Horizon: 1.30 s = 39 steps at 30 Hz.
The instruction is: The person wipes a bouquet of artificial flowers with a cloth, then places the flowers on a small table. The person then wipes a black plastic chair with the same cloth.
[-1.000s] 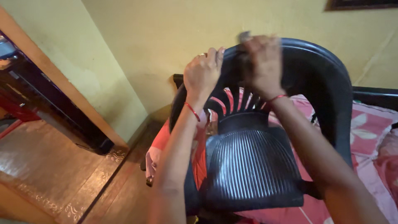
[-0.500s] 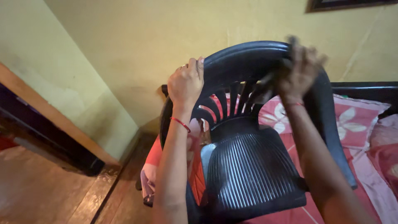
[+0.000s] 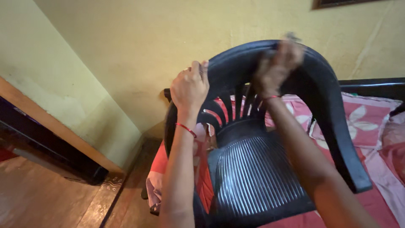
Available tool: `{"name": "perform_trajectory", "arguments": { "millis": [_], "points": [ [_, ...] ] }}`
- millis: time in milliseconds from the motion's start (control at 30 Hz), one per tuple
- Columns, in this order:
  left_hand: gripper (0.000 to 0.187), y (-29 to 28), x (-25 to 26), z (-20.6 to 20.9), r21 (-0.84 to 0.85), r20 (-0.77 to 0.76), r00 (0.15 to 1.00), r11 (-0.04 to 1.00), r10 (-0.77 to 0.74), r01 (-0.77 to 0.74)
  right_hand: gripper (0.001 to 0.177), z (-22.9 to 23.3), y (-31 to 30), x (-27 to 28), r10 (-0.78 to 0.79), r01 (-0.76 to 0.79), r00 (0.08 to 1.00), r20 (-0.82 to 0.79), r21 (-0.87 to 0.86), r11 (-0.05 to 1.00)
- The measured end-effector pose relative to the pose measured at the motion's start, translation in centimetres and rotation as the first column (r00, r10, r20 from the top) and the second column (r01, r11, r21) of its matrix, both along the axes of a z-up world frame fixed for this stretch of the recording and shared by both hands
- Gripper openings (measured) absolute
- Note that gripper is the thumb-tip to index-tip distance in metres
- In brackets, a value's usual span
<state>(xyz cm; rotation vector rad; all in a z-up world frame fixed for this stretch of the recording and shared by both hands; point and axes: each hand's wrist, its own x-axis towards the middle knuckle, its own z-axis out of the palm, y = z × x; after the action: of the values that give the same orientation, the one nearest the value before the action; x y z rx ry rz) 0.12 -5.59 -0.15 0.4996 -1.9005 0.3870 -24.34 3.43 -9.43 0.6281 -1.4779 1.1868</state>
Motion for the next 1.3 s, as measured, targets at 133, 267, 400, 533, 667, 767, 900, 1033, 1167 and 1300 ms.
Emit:
{"name": "perform_trajectory", "arguments": {
  "millis": [133, 267, 400, 533, 667, 767, 900, 1033, 1167, 1300],
  "points": [
    [0.048, -0.5, -0.1, -0.4, 0.067, 0.029, 0.999, 0.998, -0.016, 0.014, 0.06, 1.3, -4.9, 7.1, 0.514, -0.419, 0.792, -0.329, 0.319, 0.85],
    [0.053, -1.1, 0.4, -1.2, 0.111, 0.026, 0.992, 0.987, -0.122, 0.119, 0.061, -0.4, -5.8, 9.7, 0.49, -0.262, 0.749, -0.446, 0.48, 0.837],
    [0.054, -2.0, 0.2, -1.2, 0.105, 0.041, 0.989, 0.985, -0.141, 0.136, 0.063, -0.9, -5.3, 6.1, 0.428, -0.178, 0.806, -0.409, 0.523, 0.834],
    [0.053, -1.6, -0.7, -0.8, 0.108, 0.052, 0.993, 0.989, -0.106, 0.1, 0.064, -2.5, -2.2, 0.6, 0.222, -0.115, 0.939, -0.263, 0.367, 0.923],
    [0.052, -0.7, -0.6, -0.6, 0.114, 0.062, 0.995, 0.991, -0.081, 0.074, 0.053, -4.4, 2.7, -3.8, -0.028, 0.036, 0.998, -0.056, 0.156, 0.987],
    [0.051, -0.5, -0.9, -0.5, 0.047, 0.041, 0.998, 0.997, -0.054, 0.052, 0.05, -5.1, 3.4, -3.1, -0.081, 0.077, 0.994, 0.073, 0.059, 0.995],
    [0.051, 0.0, 0.0, -0.7, 0.053, 0.032, 0.998, 0.997, 0.052, -0.054, 0.047, -3.5, 0.8, -0.2, 0.05, -0.044, 0.993, 0.109, -0.054, 0.998],
    [0.051, 0.3, 0.4, -1.5, 0.074, -0.023, 0.995, 0.993, 0.092, -0.091, 0.057, -1.3, -3.1, 5.9, 0.375, -0.343, 0.921, -0.108, 0.23, 0.911],
    [0.053, 0.4, 0.7, -2.0, 0.094, -0.051, 0.995, 0.992, 0.09, -0.085, 0.064, -0.2, -4.9, 11.9, 0.542, -0.356, 0.813, -0.213, 0.556, 0.752],
    [0.053, 0.8, 1.8, -2.0, 0.096, -0.072, 0.997, 0.995, 0.032, -0.025, 0.06, 0.2, -4.7, 10.9, 0.395, -0.083, 0.773, -0.495, 0.54, 0.838]
  ]
}}
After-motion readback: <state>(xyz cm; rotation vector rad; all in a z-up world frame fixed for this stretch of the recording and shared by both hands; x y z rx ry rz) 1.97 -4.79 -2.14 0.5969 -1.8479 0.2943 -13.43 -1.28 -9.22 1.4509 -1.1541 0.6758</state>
